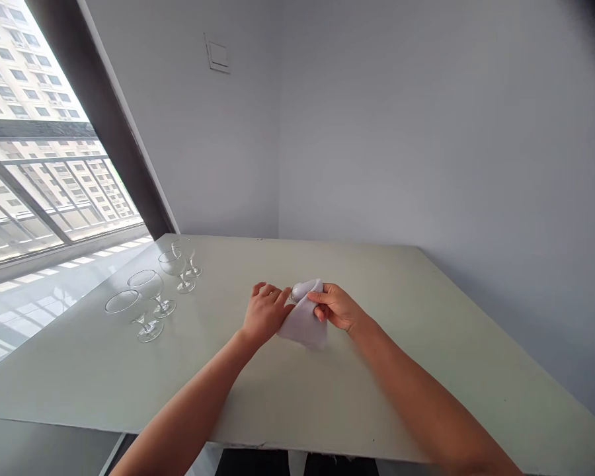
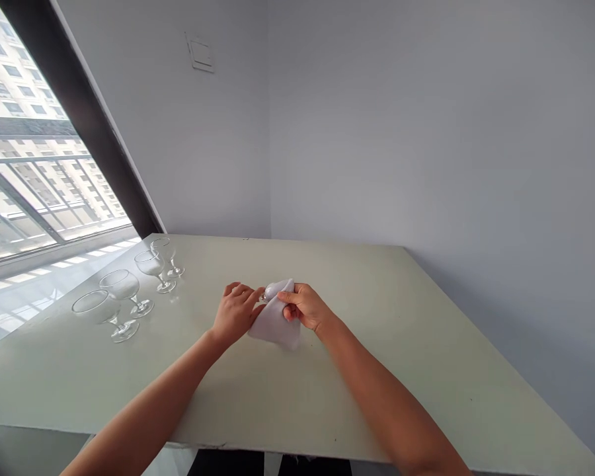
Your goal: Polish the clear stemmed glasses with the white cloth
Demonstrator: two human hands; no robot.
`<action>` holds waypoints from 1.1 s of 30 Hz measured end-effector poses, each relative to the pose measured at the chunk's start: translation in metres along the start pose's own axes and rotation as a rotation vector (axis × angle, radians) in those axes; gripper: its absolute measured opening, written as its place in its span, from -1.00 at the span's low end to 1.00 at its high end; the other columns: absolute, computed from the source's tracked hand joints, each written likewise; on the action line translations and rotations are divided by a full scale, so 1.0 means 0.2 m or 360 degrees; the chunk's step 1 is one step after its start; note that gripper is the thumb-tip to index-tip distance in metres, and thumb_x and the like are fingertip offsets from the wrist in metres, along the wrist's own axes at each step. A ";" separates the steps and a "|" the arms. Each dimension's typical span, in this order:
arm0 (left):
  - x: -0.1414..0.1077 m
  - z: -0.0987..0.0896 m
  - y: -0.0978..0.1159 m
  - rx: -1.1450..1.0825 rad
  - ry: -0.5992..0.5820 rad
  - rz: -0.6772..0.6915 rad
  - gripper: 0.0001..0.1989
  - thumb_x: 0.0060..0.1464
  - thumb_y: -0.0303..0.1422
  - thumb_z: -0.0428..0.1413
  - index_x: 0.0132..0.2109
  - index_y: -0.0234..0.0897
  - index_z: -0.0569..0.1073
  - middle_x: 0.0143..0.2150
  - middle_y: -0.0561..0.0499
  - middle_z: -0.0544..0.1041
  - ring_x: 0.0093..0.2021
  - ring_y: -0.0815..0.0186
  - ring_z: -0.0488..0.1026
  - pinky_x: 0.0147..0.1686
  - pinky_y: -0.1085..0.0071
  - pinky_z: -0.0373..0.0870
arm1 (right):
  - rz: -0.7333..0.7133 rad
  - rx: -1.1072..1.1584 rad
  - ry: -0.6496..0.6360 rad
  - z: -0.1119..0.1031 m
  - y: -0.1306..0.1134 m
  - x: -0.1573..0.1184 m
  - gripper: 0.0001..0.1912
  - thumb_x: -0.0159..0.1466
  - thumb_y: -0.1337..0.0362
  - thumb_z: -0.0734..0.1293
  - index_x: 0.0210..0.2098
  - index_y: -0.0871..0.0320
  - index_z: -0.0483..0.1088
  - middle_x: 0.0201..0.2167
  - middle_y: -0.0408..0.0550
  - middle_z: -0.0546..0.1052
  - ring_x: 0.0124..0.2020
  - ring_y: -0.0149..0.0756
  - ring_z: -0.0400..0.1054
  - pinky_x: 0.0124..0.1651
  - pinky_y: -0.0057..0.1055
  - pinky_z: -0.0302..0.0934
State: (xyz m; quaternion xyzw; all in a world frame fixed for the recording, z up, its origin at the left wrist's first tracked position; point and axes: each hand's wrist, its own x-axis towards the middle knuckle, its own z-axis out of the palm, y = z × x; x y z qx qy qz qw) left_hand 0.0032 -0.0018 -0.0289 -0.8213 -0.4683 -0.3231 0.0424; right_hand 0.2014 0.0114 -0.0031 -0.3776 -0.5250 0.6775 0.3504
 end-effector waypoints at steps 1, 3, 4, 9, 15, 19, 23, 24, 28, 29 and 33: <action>0.00 0.00 -0.01 0.0006 -0.0011 0.0021 -0.72 0.11 -0.23 -0.04 -0.09 -0.23 0.41 -0.41 -0.05 0.48 -0.29 0.28 0.36 -0.08 0.25 0.14 | -0.0006 0.0026 -0.0020 0.01 0.00 0.00 -0.68 0.04 0.14 0.36 -0.29 0.23 0.40 -0.62 -0.21 0.40 -0.74 -0.56 0.18 -0.61 -0.53 0.05; 0.00 -0.02 -0.03 -0.0151 -0.0122 -0.0062 -0.71 0.10 -0.17 -0.04 -0.17 -0.24 0.44 -0.48 0.00 0.44 -0.40 0.33 0.33 -0.23 0.34 0.19 | -0.0055 -0.0114 -0.0128 0.02 -0.01 -0.03 -0.71 0.06 0.17 0.35 -0.28 0.23 0.39 -0.66 -0.23 0.38 -0.73 -0.55 0.19 -0.58 -0.52 0.06; 0.00 -0.03 -0.04 -0.0308 -0.0236 -0.0131 -0.69 0.10 -0.14 -0.05 -0.22 -0.25 0.44 -0.49 0.02 0.43 -0.44 0.36 0.30 -0.32 0.39 0.20 | -0.0082 -0.0251 -0.0203 0.02 -0.03 -0.05 -0.73 0.07 0.19 0.34 -0.28 0.23 0.39 -0.69 -0.25 0.36 -0.73 -0.54 0.20 -0.55 -0.52 0.07; 0.00 -0.06 -0.03 -0.1245 -0.0998 -0.0277 -0.54 0.13 -0.07 -0.17 -0.44 -0.33 0.39 -0.56 0.05 0.35 -0.53 0.44 0.25 -0.51 0.50 0.17 | -0.0070 -0.0749 -0.0516 -0.05 -0.14 -0.14 -0.81 0.12 0.20 0.30 -0.38 0.23 0.39 -0.79 -0.27 0.30 -0.72 -0.49 0.22 -0.49 -0.49 0.08; -0.01 0.00 0.00 -0.0260 -0.0098 -0.0165 -0.72 0.11 -0.26 -0.04 -0.04 -0.19 0.37 -0.29 -0.04 0.50 -0.22 0.27 0.37 -0.12 0.26 0.22 | -0.0028 -0.0189 0.0023 0.01 -0.02 -0.03 -0.76 0.04 0.15 0.35 -0.45 0.23 0.35 -0.76 -0.28 0.28 -0.78 -0.58 0.10 -0.60 -0.54 -0.02; -0.02 0.02 -0.05 0.0192 0.0074 0.0151 -0.71 0.10 -0.36 -0.01 -0.01 -0.19 0.36 -0.38 -0.02 0.50 -0.30 0.31 0.41 -0.07 0.27 0.17 | 0.0009 0.0206 0.0063 0.08 0.07 0.03 -0.71 0.02 0.09 0.36 -0.46 0.22 0.33 -0.78 -0.31 0.23 -0.78 -0.59 0.05 -0.64 -0.55 -0.04; -0.03 0.01 -0.08 -0.0046 -0.0138 0.0025 -0.70 0.11 -0.28 -0.03 0.00 -0.17 0.35 -0.43 0.04 0.48 -0.43 0.38 0.37 -0.31 0.44 0.21 | -0.0056 -0.0149 -0.0207 0.06 0.05 0.00 -0.63 0.06 0.02 0.33 -0.39 0.25 0.37 -0.72 -0.26 0.29 -0.77 -0.58 0.10 -0.65 -0.55 -0.09; -0.02 0.01 -0.08 -0.0144 -0.0223 -0.0054 -0.70 0.10 -0.27 -0.03 -0.01 -0.14 0.36 -0.42 0.06 0.48 -0.44 0.39 0.36 -0.33 0.46 0.20 | -0.0060 -0.0254 -0.0254 0.05 0.04 -0.01 -0.63 0.07 0.01 0.33 -0.39 0.25 0.38 -0.72 -0.26 0.28 -0.77 -0.58 0.10 -0.64 -0.55 -0.10; -0.01 -0.04 -0.05 -0.0667 -0.0691 -0.0314 -0.72 0.02 -0.19 0.02 -0.11 -0.11 0.42 -0.45 0.12 0.42 -0.45 0.42 0.29 -0.41 0.51 0.18 | -0.0001 -0.0551 -0.0409 0.01 -0.01 -0.09 -0.68 0.04 0.06 0.36 -0.39 0.23 0.39 -0.77 -0.30 0.23 -0.74 -0.56 0.09 -0.63 -0.55 -0.05; -0.01 -0.05 -0.05 -0.0807 -0.0825 -0.0333 -0.73 0.02 -0.17 0.01 -0.14 -0.14 0.43 -0.45 0.12 0.41 -0.45 0.42 0.28 -0.43 0.51 0.19 | 0.0020 -0.0599 -0.0430 0.01 -0.02 -0.10 -0.69 0.04 0.09 0.37 -0.38 0.22 0.40 -0.77 -0.30 0.24 -0.73 -0.55 0.09 -0.63 -0.55 -0.03; -0.01 -0.05 -0.02 -0.0865 -0.0894 -0.0262 -0.70 0.07 -0.17 -0.04 -0.13 -0.20 0.42 -0.36 0.05 0.45 -0.36 0.36 0.32 -0.39 0.45 0.24 | 0.0023 -0.0556 -0.0270 0.01 0.02 -0.12 -0.73 0.04 0.14 0.37 -0.37 0.21 0.41 -0.77 -0.32 0.22 -0.74 -0.57 0.06 -0.64 -0.56 -0.04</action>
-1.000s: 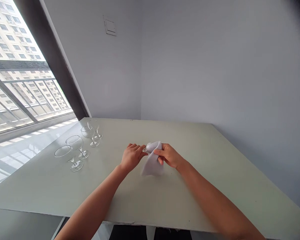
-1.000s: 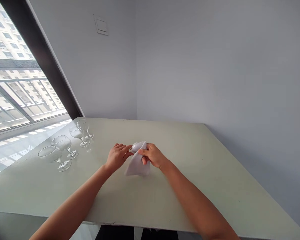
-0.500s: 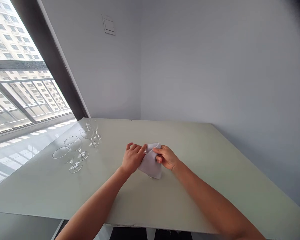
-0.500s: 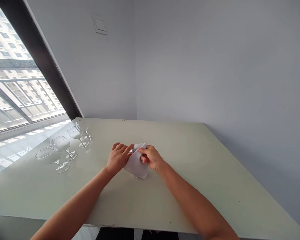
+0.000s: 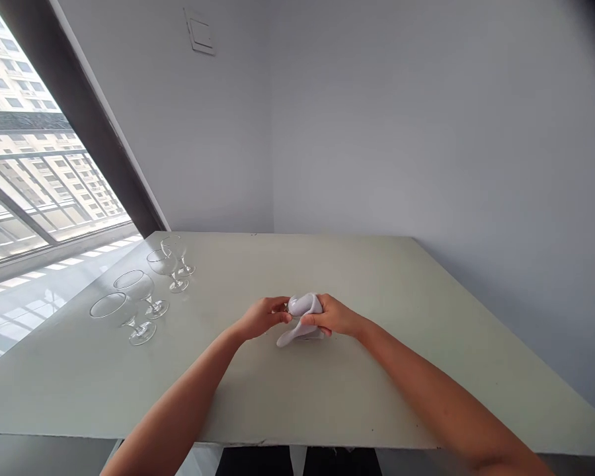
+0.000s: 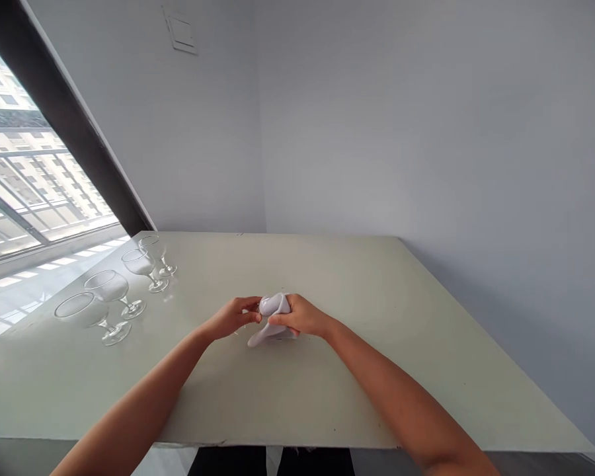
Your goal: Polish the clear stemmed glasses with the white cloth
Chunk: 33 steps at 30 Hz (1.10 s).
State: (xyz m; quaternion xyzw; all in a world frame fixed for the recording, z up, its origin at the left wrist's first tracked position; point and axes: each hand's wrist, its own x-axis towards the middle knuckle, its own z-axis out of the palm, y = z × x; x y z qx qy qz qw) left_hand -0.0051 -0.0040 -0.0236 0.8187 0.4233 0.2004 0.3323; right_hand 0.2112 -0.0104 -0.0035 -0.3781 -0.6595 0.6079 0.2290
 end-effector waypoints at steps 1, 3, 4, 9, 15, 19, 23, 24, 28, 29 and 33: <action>0.00 0.01 0.00 0.0157 0.0167 0.0036 -0.71 0.07 -0.19 -0.03 -0.11 -0.19 0.41 -0.31 0.02 0.47 -0.29 0.32 0.34 -0.31 0.41 0.25 | 0.0015 0.0115 0.0098 0.01 0.02 0.01 -0.73 0.02 0.13 0.38 -0.40 0.22 0.40 -0.76 -0.32 0.22 -0.75 -0.59 0.03 -0.65 -0.56 -0.07; 0.01 0.03 0.01 0.0557 0.0541 0.0146 -0.72 0.07 -0.26 0.01 -0.06 -0.16 0.38 -0.23 -0.02 0.48 -0.13 0.22 0.32 -0.11 0.26 0.20 | 0.0086 0.0493 0.0290 0.03 0.07 0.04 -0.71 0.00 0.12 0.39 -0.45 0.22 0.36 -0.74 -0.32 0.21 -0.78 -0.62 -0.04 -0.69 -0.57 -0.15; 0.01 0.04 0.02 0.0746 0.0680 0.0217 -0.72 0.07 -0.31 0.02 -0.04 -0.15 0.37 -0.21 -0.04 0.48 -0.06 0.18 0.30 -0.02 0.18 0.13 | 0.0130 0.0718 0.0363 0.05 0.09 0.06 -0.70 -0.01 0.11 0.39 -0.47 0.21 0.33 -0.74 -0.33 0.19 -0.78 -0.64 -0.08 -0.70 -0.58 -0.18; 0.00 0.04 0.00 0.1106 0.0740 0.0460 -0.75 0.13 -0.38 -0.04 -0.03 -0.18 0.35 -0.32 -0.01 0.50 -0.25 0.29 0.39 0.05 0.18 0.04 | 0.0087 0.1077 0.0315 0.10 0.10 0.07 -0.69 0.00 0.10 0.39 -0.43 0.20 0.31 -0.71 -0.35 0.16 -0.76 -0.67 -0.17 -0.68 -0.60 -0.20; -0.01 0.01 0.01 0.0565 0.0435 0.0198 -0.71 0.12 -0.13 -0.08 -0.21 -0.19 0.41 -0.47 0.06 0.43 -0.50 0.41 0.28 -0.43 0.47 0.15 | -0.0064 -0.0185 0.0047 0.01 0.01 -0.05 -0.77 0.08 0.19 0.33 -0.28 0.16 0.36 -0.61 -0.24 0.29 -0.64 -0.51 0.11 -0.57 -0.52 0.01; -0.02 0.01 0.06 -0.0221 -0.0107 0.0008 -0.57 0.07 -0.02 -0.11 -0.44 -0.29 0.35 -0.54 0.07 0.31 -0.54 0.46 0.20 -0.54 0.53 0.10 | -0.0292 -0.0860 -0.0042 -0.06 -0.06 -0.12 -0.95 0.11 0.30 0.26 -0.44 0.12 0.36 -0.44 -0.13 0.38 -0.35 -0.34 0.25 -0.37 -0.46 0.12; -0.02 0.00 0.09 -0.0669 -0.0405 -0.0012 -0.51 0.04 0.03 -0.12 -0.49 -0.34 0.29 -0.54 0.05 0.26 -0.56 0.48 0.15 -0.56 0.52 0.09 | -0.0445 -0.1195 -0.0110 -0.10 -0.12 -0.17 -0.81 0.10 0.42 0.17 -0.44 0.06 0.37 -0.51 -0.17 0.38 -0.36 -0.34 0.27 -0.34 -0.45 0.10; -0.02 0.00 0.08 -0.0720 -0.0417 -0.0022 -0.51 0.04 0.03 -0.12 -0.49 -0.35 0.30 -0.54 0.06 0.25 -0.57 0.48 0.14 -0.56 0.51 0.09 | -0.0447 -0.1231 -0.0074 -0.11 -0.13 -0.19 -0.76 0.08 0.45 0.16 -0.40 0.04 0.38 -0.49 -0.18 0.39 -0.39 -0.35 0.27 -0.36 -0.46 0.09; -0.02 -0.02 0.06 -0.0827 -0.0376 -0.0114 -0.54 0.00 0.01 -0.04 -0.30 -0.37 0.38 -0.53 0.09 0.23 -0.57 0.49 0.12 -0.54 0.51 0.09 | -0.0366 -0.1283 0.0228 -0.20 -0.10 -0.22 -0.64 0.07 0.45 0.12 -0.26 -0.02 0.39 -0.46 -0.21 0.42 -0.46 -0.38 0.26 -0.40 -0.47 0.08; -0.02 -0.02 0.05 -0.0839 -0.0350 -0.0137 -0.54 0.00 -0.01 -0.03 -0.25 -0.37 0.38 -0.53 0.10 0.23 -0.57 0.50 0.12 -0.53 0.51 0.10 | -0.0337 -0.1295 0.0365 -0.23 -0.08 -0.22 -0.65 0.07 0.45 0.13 -0.26 0.00 0.40 -0.46 -0.20 0.43 -0.45 -0.37 0.27 -0.38 -0.46 0.09; 0.00 -0.02 0.01 -0.0817 -0.0170 -0.0244 -0.59 0.02 -0.04 -0.06 -0.29 -0.34 0.39 -0.49 0.09 0.25 -0.57 0.50 0.13 -0.52 0.50 0.12 | -0.0357 -0.1372 0.1120 -0.27 -0.06 -0.21 -0.71 0.14 0.39 0.14 -0.23 0.08 0.41 -0.32 -0.09 0.48 -0.27 -0.22 0.32 -0.23 -0.35 0.14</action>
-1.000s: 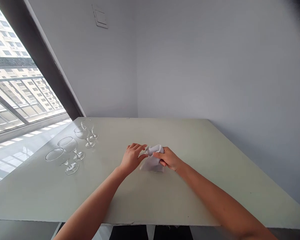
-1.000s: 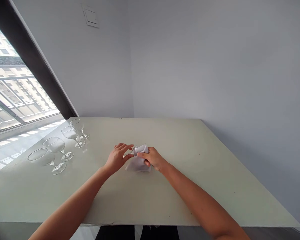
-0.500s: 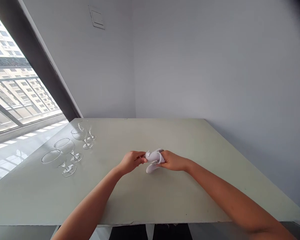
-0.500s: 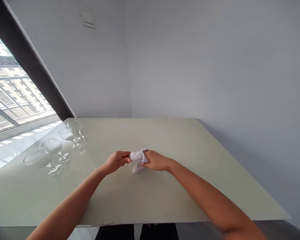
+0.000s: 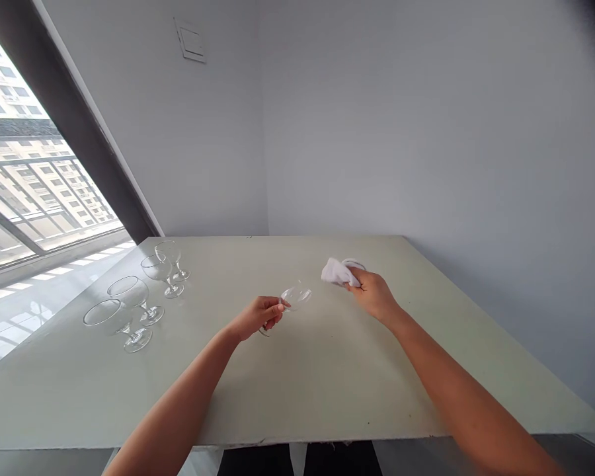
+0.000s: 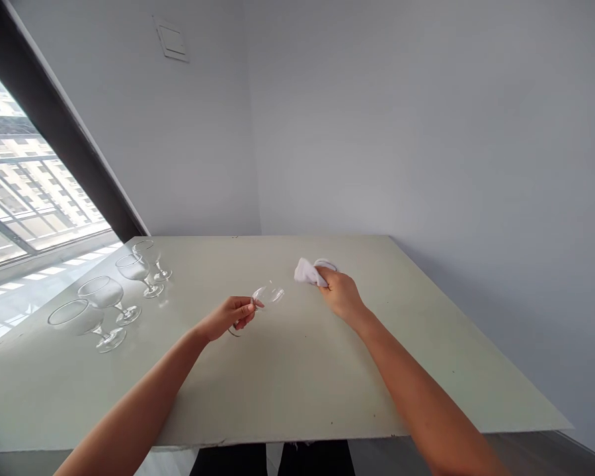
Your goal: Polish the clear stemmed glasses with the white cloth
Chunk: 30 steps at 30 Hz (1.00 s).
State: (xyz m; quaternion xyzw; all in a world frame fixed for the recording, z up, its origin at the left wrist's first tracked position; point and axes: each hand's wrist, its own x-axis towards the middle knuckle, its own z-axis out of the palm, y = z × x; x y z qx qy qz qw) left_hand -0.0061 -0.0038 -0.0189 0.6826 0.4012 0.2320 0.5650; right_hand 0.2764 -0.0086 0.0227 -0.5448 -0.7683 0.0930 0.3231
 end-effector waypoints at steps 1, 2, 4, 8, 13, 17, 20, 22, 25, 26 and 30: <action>0.01 0.00 -0.01 0.0021 0.0044 -0.0024 -0.59 0.02 -0.03 -0.07 -0.33 -0.34 0.38 -0.49 0.08 0.26 -0.57 0.50 0.13 -0.52 0.49 0.13 | -0.0031 -0.0056 0.0138 0.01 -0.02 0.00 -0.71 0.16 0.37 0.14 -0.20 0.09 0.41 -0.24 -0.05 0.48 -0.19 -0.16 0.30 -0.16 -0.28 0.12; 0.01 0.00 -0.02 0.0047 0.0079 -0.0051 -0.59 0.02 -0.03 -0.07 -0.35 -0.33 0.37 -0.48 0.08 0.26 -0.57 0.50 0.13 -0.53 0.49 0.13 | -0.0107 -0.0115 0.0225 0.02 -0.06 -0.01 -0.71 0.19 0.33 0.15 -0.16 0.10 0.40 -0.14 -0.01 0.46 -0.11 -0.11 0.26 -0.07 -0.21 0.08; 0.02 0.02 -0.03 0.0117 0.0108 -0.0098 -0.61 0.01 -0.05 -0.07 -0.38 -0.33 0.36 -0.51 0.09 0.26 -0.59 0.49 0.13 -0.56 0.50 0.11 | -0.0357 -0.0213 0.0169 0.07 -0.16 -0.04 -0.70 0.21 0.23 0.19 -0.09 0.09 0.39 -0.01 0.01 0.40 0.00 -0.01 0.17 0.08 -0.07 -0.10; 0.02 0.08 -0.03 0.0462 0.0186 -0.0127 -0.74 -0.02 -0.18 -0.04 -0.47 -0.30 0.33 -0.62 0.10 0.24 -0.61 0.46 0.13 -0.61 0.52 0.03 | -0.0802 -0.0078 -0.0352 0.21 -0.32 -0.07 -0.68 0.23 0.12 0.18 -0.05 0.00 0.36 -0.02 -0.07 0.42 0.06 -0.07 0.12 0.17 -0.01 -0.27; 0.00 0.14 0.01 0.0897 0.0397 0.0082 -0.73 -0.04 -0.19 0.03 -0.55 -0.27 0.29 -0.61 0.12 0.23 -0.59 0.45 0.11 -0.56 0.50 -0.01 | -0.0235 0.0537 -0.0516 0.28 -0.27 0.05 -0.69 0.26 0.14 0.11 -0.30 0.08 0.45 -0.28 -0.07 0.50 -0.21 -0.23 0.30 -0.11 -0.25 0.14; 0.00 0.15 0.02 0.0787 0.0503 0.0227 -0.71 0.02 -0.11 -0.02 -0.43 -0.24 0.36 -0.60 0.15 0.18 -0.57 0.47 0.07 -0.54 0.51 -0.01 | 0.0516 0.1413 -0.0651 0.29 -0.19 0.14 -0.64 0.15 0.04 0.22 -0.51 0.20 0.41 -0.51 -0.07 0.45 -0.41 -0.28 0.34 -0.32 -0.33 0.24; 0.02 0.16 -0.02 0.0603 0.0640 0.0197 -0.67 0.04 -0.07 -0.05 -0.28 -0.24 0.39 -0.58 0.16 0.21 -0.57 0.46 0.10 -0.55 0.52 0.03 | 0.0873 0.2012 -0.0405 0.35 -0.19 0.13 -0.69 0.07 0.06 0.29 -0.45 0.21 0.41 -0.47 -0.05 0.46 -0.39 -0.26 0.37 -0.33 -0.31 0.28; 0.03 0.18 -0.05 0.0510 0.0725 0.0160 -0.65 0.04 -0.07 -0.06 -0.24 -0.25 0.38 -0.57 0.15 0.24 -0.56 0.46 0.14 -0.54 0.52 0.06 | 0.0933 0.2235 -0.0143 0.42 -0.22 0.11 -0.69 0.07 0.05 0.30 -0.39 0.19 0.40 -0.41 -0.03 0.47 -0.35 -0.23 0.37 -0.33 -0.31 0.29; 0.05 0.21 -0.07 0.0431 0.0854 0.0137 -0.64 0.04 -0.07 -0.06 -0.23 -0.27 0.38 -0.56 0.14 0.27 -0.57 0.46 0.16 -0.54 0.52 0.09 | 0.0909 0.2390 0.0182 0.49 -0.29 0.08 -0.68 0.09 0.02 0.27 -0.32 0.13 0.37 -0.32 -0.04 0.47 -0.26 -0.22 0.36 -0.35 -0.33 0.29; 0.05 0.22 -0.07 0.0388 0.0900 0.0140 -0.62 0.05 -0.07 -0.07 -0.16 -0.26 0.37 -0.55 0.14 0.28 -0.57 0.46 0.16 -0.54 0.52 0.10 | 0.0930 0.2417 0.0234 0.51 -0.32 0.07 -0.70 0.10 0.04 0.26 -0.31 0.12 0.36 -0.30 -0.05 0.46 -0.26 -0.23 0.36 -0.37 -0.34 0.28; 0.04 0.23 -0.06 0.0211 0.1057 0.0152 -0.45 0.10 -0.11 -0.11 0.21 -0.15 0.04 -0.50 0.13 0.29 -0.53 0.44 0.21 -0.52 0.53 0.16 | 0.0889 0.2304 0.0227 0.57 -0.44 0.03 -0.81 0.13 0.14 0.22 -0.37 0.11 0.35 -0.36 -0.09 0.43 -0.34 -0.30 0.32 -0.39 -0.38 0.22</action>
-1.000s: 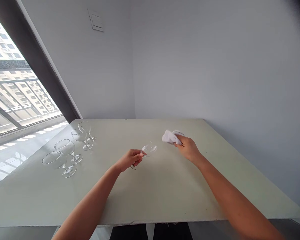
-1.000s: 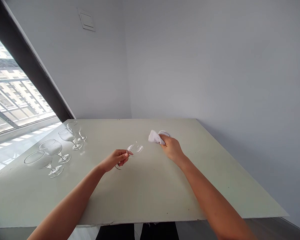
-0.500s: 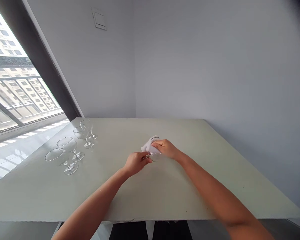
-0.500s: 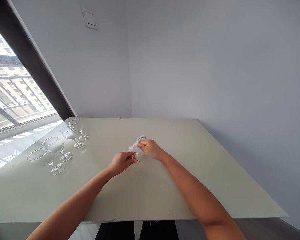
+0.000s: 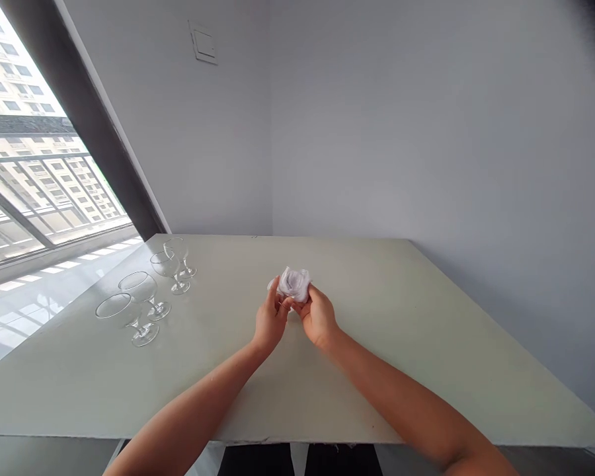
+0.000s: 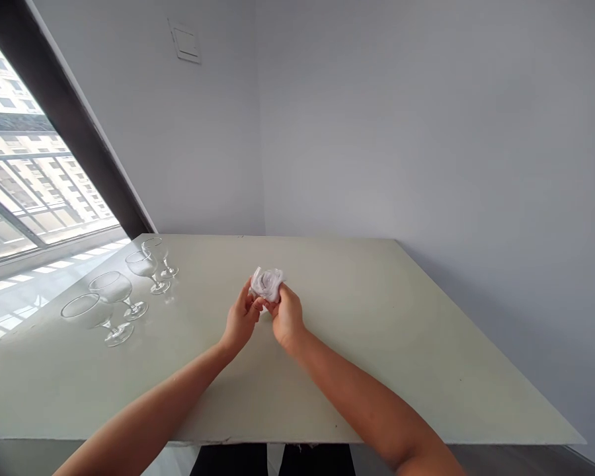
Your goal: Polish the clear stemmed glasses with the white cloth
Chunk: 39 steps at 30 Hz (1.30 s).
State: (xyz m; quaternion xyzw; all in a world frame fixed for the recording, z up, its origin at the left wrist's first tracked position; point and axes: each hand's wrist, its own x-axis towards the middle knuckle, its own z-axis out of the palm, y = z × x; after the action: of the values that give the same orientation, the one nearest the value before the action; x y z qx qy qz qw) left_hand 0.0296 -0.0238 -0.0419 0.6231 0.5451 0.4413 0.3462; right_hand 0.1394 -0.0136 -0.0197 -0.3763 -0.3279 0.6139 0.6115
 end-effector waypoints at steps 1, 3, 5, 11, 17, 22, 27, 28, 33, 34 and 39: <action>0.00 -0.01 0.01 -0.0023 0.0030 -0.0009 -0.42 0.10 -0.11 -0.11 0.24 -0.13 -0.02 -0.49 0.13 0.28 -0.53 0.44 0.21 -0.52 0.53 0.16 | -0.0094 -0.0101 -0.0003 0.02 0.02 -0.02 -0.81 0.15 0.15 0.20 -0.38 0.11 0.34 -0.38 -0.11 0.41 -0.35 -0.32 0.30 -0.38 -0.39 0.20; 0.00 -0.02 0.02 -0.0100 0.0076 -0.0031 -0.40 0.10 -0.11 -0.11 0.25 -0.11 -0.05 -0.50 0.13 0.27 -0.53 0.44 0.20 -0.52 0.54 0.17 | -0.0364 -0.0359 0.0042 0.04 0.05 -0.04 -0.80 0.19 0.16 0.15 -0.34 0.10 0.34 -0.37 -0.13 0.39 -0.31 -0.33 0.27 -0.31 -0.40 0.18; 0.01 -0.04 0.02 -0.0221 0.0087 -0.0065 -0.38 0.09 -0.09 -0.11 0.26 -0.12 -0.06 -0.50 0.13 0.26 -0.54 0.45 0.19 -0.55 0.54 0.17 | -0.0659 -0.0640 0.0119 0.04 0.08 -0.04 -0.80 0.21 0.20 0.14 -0.26 0.09 0.33 -0.31 -0.12 0.37 -0.25 -0.33 0.25 -0.23 -0.38 0.17; 0.02 -0.06 0.05 -0.0579 0.0063 -0.0056 -0.43 0.13 -0.03 -0.23 0.23 -0.14 0.06 -0.39 0.03 0.37 -0.45 0.40 0.30 -0.49 0.51 0.27 | -0.1351 -0.1622 -0.0180 0.01 0.13 -0.02 -0.75 0.26 0.34 0.12 -0.17 0.05 0.37 -0.31 -0.06 0.31 -0.28 -0.31 0.22 -0.18 -0.31 0.13; 0.04 -0.10 0.06 -0.0713 0.0240 -0.0043 -0.48 0.12 -0.04 -0.18 0.18 -0.12 0.16 -0.21 -0.02 0.41 -0.25 0.35 0.35 -0.27 0.44 0.32 | -0.1270 -0.2223 -0.0501 0.04 0.07 -0.07 -0.71 0.20 0.37 0.15 -0.20 0.03 0.44 -0.37 -0.05 0.34 -0.39 -0.32 0.16 -0.25 -0.32 0.08; 0.08 -0.13 0.04 -0.0847 0.0203 -0.0140 -0.47 0.02 -0.09 0.02 0.11 -0.20 0.22 -0.48 0.10 0.29 -0.51 0.46 0.23 -0.50 0.53 0.23 | -0.0433 -0.1652 -0.0635 -0.04 0.01 -0.02 -0.76 0.14 0.35 0.19 -0.29 0.07 0.47 -0.42 -0.14 0.39 -0.44 -0.40 0.23 -0.37 -0.46 0.11; 0.13 -0.13 0.00 -0.1288 0.0067 -0.0461 -0.55 -0.14 -0.15 0.18 -0.10 -0.30 0.37 -0.50 0.12 0.28 -0.53 0.51 0.23 -0.52 0.56 0.20 | -0.0505 -0.1249 -0.0392 -0.11 -0.06 0.00 -0.71 0.20 0.29 0.14 -0.14 0.11 0.40 -0.33 -0.09 0.44 -0.31 -0.32 0.29 -0.29 -0.41 0.17; 0.13 -0.12 -0.01 -0.1367 0.0019 -0.0512 -0.57 -0.16 -0.17 0.20 -0.15 -0.31 0.40 -0.50 0.12 0.29 -0.54 0.52 0.24 -0.53 0.57 0.20 | -0.0674 -0.1340 -0.0495 -0.11 -0.06 -0.01 -0.72 0.21 0.28 0.16 -0.15 0.09 0.40 -0.26 -0.08 0.43 -0.25 -0.29 0.28 -0.23 -0.39 0.17; 0.12 -0.10 -0.03 -0.1650 -0.0249 -0.0651 -0.75 -0.14 -0.25 0.21 -0.36 -0.36 0.42 -0.49 0.10 0.32 -0.52 0.51 0.28 -0.54 0.58 0.20 | -0.1290 -0.2005 -0.0900 -0.09 0.00 -0.06 -0.76 0.23 0.34 0.17 -0.20 0.03 0.43 -0.22 -0.02 0.39 -0.21 -0.22 0.22 -0.12 -0.22 0.10; 0.11 -0.09 -0.02 -0.1691 -0.0272 -0.0666 -0.77 -0.13 -0.27 0.21 -0.38 -0.37 0.42 -0.49 0.10 0.32 -0.52 0.52 0.28 -0.54 0.59 0.21 | -0.1276 -0.1992 -0.0877 -0.10 0.00 -0.05 -0.76 0.24 0.34 0.16 -0.22 0.03 0.43 -0.26 -0.02 0.38 -0.26 -0.25 0.22 -0.16 -0.24 0.12; 0.11 -0.09 0.00 -0.1952 -0.0401 -0.0637 -0.82 -0.05 -0.29 0.16 -0.38 -0.34 0.40 -0.48 0.10 0.31 -0.53 0.55 0.26 -0.55 0.61 0.23 | -0.0656 -0.1032 -0.0766 -0.14 -0.01 -0.01 -0.89 0.14 0.25 0.30 -0.31 0.05 0.43 -0.35 -0.10 0.32 -0.34 -0.33 0.23 -0.33 -0.38 0.16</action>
State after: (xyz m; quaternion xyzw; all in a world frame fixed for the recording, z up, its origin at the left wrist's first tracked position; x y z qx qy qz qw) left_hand 0.0130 -0.0036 -0.0322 0.2462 0.2552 0.5227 0.7753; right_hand 0.1648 -0.0162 -0.0316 -0.3218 -0.7041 0.4150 0.4780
